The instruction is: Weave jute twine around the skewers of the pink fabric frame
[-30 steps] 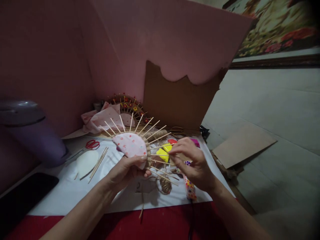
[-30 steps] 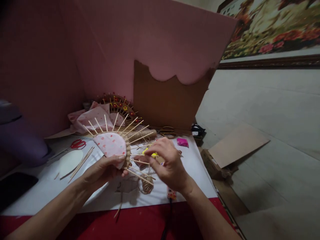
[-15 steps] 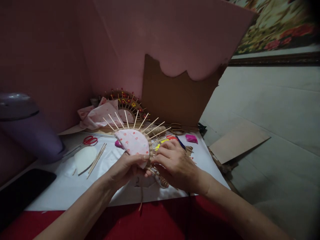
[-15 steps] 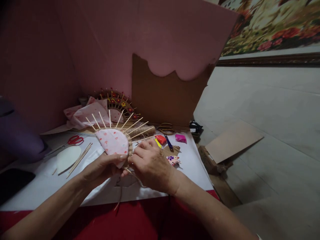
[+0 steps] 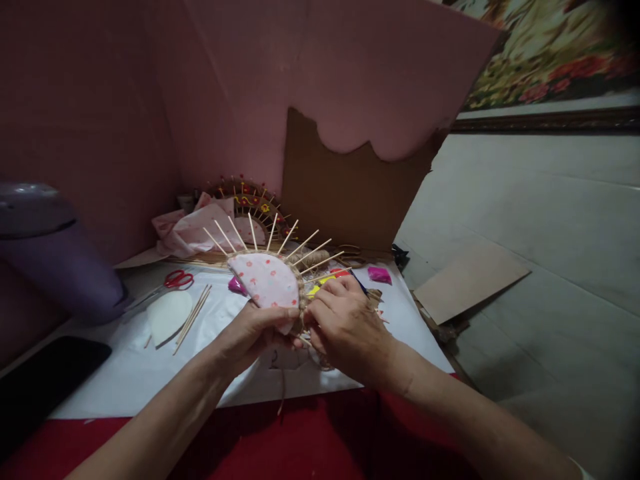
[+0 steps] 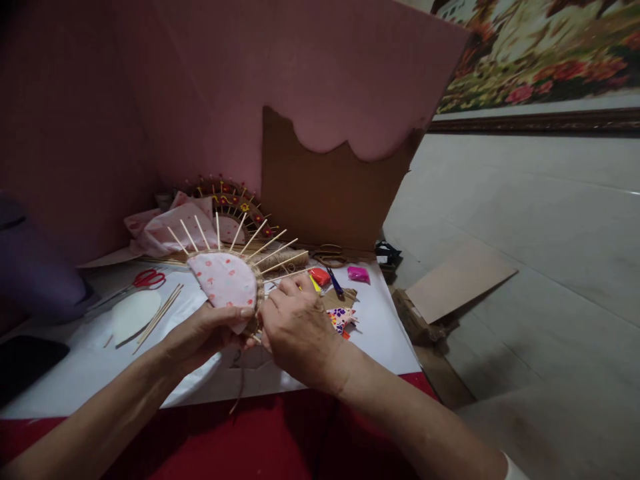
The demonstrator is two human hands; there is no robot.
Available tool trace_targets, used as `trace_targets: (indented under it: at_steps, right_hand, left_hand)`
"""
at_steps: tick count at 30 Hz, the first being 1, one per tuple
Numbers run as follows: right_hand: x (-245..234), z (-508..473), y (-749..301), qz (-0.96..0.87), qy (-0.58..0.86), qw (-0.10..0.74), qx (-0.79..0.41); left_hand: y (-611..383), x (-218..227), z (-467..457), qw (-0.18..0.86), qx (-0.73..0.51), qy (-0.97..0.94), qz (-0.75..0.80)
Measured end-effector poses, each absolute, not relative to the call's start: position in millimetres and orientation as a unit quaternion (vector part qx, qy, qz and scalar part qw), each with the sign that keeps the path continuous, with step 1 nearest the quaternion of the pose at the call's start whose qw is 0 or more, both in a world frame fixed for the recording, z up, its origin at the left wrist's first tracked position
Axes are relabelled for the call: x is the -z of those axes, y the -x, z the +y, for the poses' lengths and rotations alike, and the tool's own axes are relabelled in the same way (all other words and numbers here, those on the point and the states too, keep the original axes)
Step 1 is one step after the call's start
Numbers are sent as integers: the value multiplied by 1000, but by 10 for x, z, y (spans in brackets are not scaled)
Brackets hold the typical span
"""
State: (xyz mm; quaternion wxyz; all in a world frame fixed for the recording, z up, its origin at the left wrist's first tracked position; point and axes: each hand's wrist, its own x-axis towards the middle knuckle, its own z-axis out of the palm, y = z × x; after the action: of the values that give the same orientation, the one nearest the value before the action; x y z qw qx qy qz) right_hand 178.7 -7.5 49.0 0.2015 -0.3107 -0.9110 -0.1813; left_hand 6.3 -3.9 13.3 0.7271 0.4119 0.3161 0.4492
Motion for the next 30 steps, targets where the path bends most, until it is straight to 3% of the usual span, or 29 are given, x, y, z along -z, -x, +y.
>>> trace_targets:
  at_steps: [11,17,20,26,30]
  right_hand:
    - [-484,-104,-1676,-888,360,195,210]
    - [-549,-76,-1701,-906,332,208,163]
    - [-608,-116,-1761,-899,327,266,120]
    - [-591,-124,-2122,-759,418,496,65]
    - [-389,101,-2583,-680,544,488,51]
  left_hand:
    - [-91,-103,-36,691,-485,-425,328]
    - [-81,-135,-28,692,-492,-401,344]
    - [-66,-149,-30,696,-493,-391,346]
    - [-55,-183,-43,709,-483,-391,333]
    - [-45,-196,-40,697,-486,-388,357]
